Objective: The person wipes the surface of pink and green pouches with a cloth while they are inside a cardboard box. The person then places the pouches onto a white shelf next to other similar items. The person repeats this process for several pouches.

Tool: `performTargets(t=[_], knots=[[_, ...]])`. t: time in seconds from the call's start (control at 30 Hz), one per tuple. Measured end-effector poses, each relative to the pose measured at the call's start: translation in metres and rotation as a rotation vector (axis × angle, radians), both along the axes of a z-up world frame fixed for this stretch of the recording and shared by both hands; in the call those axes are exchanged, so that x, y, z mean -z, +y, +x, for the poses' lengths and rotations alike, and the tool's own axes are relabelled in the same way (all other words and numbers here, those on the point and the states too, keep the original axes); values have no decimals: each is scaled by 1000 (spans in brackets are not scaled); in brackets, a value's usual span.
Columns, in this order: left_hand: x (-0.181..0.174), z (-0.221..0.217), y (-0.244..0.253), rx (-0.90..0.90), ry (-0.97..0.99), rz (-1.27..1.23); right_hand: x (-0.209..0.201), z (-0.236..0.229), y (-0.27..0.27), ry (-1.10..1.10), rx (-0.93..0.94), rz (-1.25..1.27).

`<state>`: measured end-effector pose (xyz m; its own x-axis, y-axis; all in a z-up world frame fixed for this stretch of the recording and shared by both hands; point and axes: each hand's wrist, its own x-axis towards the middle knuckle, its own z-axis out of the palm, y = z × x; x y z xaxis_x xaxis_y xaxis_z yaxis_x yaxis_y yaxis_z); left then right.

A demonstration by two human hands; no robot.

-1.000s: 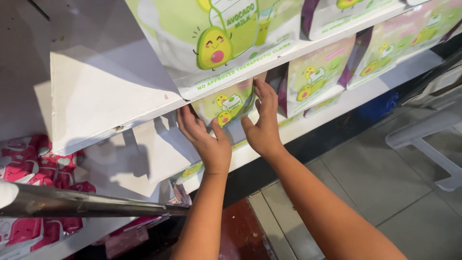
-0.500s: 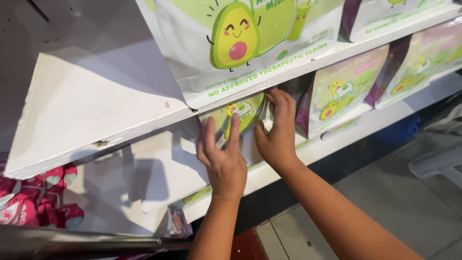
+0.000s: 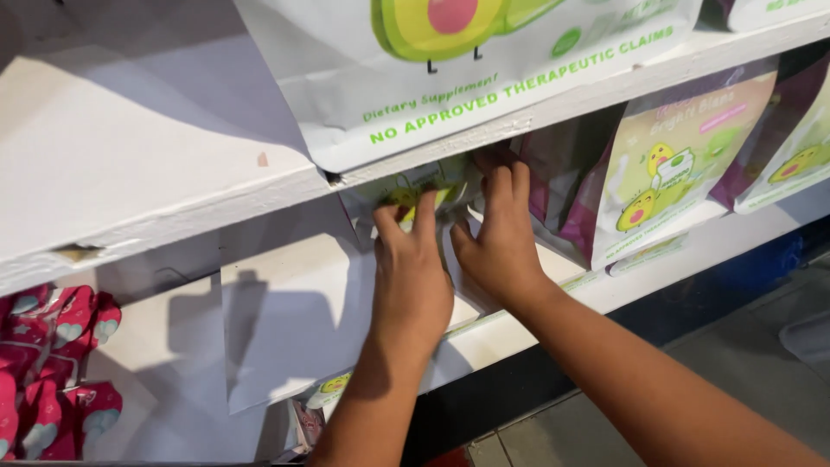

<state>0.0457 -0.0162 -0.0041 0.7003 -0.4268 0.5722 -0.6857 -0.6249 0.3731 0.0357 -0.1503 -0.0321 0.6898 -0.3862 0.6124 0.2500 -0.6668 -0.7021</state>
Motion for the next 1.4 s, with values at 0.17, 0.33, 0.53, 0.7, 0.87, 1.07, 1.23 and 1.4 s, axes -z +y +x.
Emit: performTargets(t=[0.17, 0.33, 0.53, 0.7, 0.87, 1.07, 1.23, 1.4], knots=[[-7, 33, -8, -76, 215, 158, 17, 31, -10, -37, -23, -73], [-13, 42, -15, -129, 297, 326, 17, 40, -10, -10, -31, -129], [-4, 39, -11, -128, 251, 347, 6, 36, 4, 112, -30, -310], [12, 44, -12, -227, 195, 221, 16, 51, 1, 278, 3, -497], [4, 49, -13, -248, 203, 263, -4, 53, 6, 655, 22, -1083], [1, 64, -12, -186, 259, 300, -7, 68, 7, 679, 23, -962], [3, 62, -13, -234, 174, 323, -4, 73, 2, 215, 187, -1151], [4, 77, -10, -429, -204, 279, 8, 77, -1, 98, 223, -1222]])
